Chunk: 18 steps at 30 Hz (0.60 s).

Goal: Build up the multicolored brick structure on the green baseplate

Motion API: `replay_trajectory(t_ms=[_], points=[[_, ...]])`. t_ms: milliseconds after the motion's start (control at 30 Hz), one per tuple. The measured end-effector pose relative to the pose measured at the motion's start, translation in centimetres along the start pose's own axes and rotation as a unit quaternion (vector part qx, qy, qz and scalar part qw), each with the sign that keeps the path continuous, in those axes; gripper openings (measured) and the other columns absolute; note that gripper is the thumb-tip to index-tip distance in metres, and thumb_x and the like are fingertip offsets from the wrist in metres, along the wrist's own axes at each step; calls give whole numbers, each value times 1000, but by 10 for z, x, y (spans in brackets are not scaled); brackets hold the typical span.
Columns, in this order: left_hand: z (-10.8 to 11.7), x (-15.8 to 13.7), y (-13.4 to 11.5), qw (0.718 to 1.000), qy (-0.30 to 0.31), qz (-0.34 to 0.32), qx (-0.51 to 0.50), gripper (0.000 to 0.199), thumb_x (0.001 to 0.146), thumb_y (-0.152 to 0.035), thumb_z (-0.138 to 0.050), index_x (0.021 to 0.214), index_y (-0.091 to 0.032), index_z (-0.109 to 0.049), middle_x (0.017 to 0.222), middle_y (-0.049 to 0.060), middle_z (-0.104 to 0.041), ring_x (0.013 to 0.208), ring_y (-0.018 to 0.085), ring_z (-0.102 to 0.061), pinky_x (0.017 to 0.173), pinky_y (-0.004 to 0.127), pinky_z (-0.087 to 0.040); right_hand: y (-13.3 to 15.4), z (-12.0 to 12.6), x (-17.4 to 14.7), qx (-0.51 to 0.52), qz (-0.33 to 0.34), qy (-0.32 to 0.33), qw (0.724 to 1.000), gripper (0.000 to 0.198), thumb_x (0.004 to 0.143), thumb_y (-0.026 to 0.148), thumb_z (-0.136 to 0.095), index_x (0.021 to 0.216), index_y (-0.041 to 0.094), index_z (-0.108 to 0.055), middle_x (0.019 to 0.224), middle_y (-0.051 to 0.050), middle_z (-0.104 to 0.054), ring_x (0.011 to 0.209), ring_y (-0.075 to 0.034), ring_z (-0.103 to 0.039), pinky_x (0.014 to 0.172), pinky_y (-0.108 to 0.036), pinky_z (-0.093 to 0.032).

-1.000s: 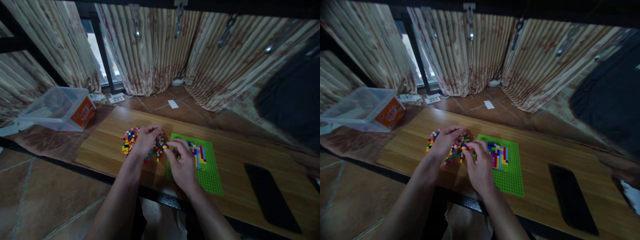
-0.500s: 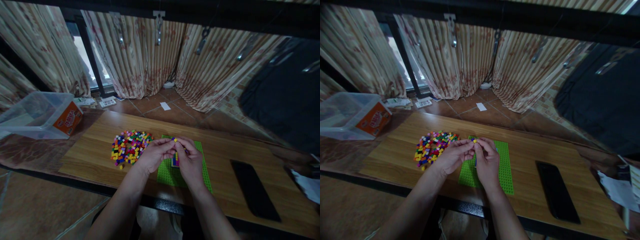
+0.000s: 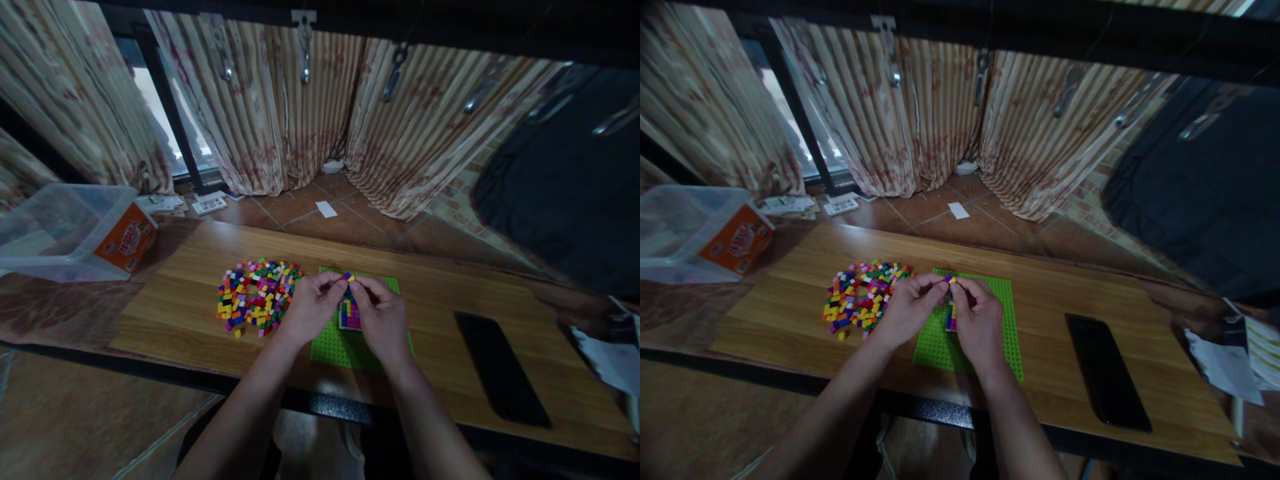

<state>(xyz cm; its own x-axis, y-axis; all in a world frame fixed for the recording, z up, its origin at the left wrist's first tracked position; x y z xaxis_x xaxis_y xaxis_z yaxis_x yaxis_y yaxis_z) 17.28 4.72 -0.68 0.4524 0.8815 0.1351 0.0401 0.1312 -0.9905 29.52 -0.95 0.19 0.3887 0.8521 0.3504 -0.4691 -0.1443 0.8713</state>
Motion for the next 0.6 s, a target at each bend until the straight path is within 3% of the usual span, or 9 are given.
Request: replay_trajectory(t_ms=[333,600], points=[[0,-3,-2,997,-2,-25,78,28,90,-34,-53,80,-13,-69,64,-2,-56,59,9,-47,57,21,-37,-1,1,1,27,0,-13,1000,15,87,29,-62,89,20,-74,85,-2,-70,79,-16,-65,72,-30,-50],[-1,-5,-4,997,-38,-10,73,28,87,-32,-54,71,-13,-68,59,-3,-54,56,9,-46,54,21,-36,5,4,0,-18,77,-30,996,13,87,25,-61,87,23,-74,85,-2,-71,80,-16,-65,72,-31,-51]])
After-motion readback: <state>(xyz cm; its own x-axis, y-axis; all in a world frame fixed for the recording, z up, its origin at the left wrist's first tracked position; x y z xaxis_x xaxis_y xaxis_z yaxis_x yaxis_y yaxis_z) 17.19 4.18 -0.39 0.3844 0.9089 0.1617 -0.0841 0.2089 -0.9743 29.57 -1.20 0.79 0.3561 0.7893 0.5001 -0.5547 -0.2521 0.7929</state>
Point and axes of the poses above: each hand's wrist, its own x-axis towards the middle knuckle, its own z-axis out of the back of the hand, y = z × x, the point moved 4 cm from there along x, towards the middle knuckle
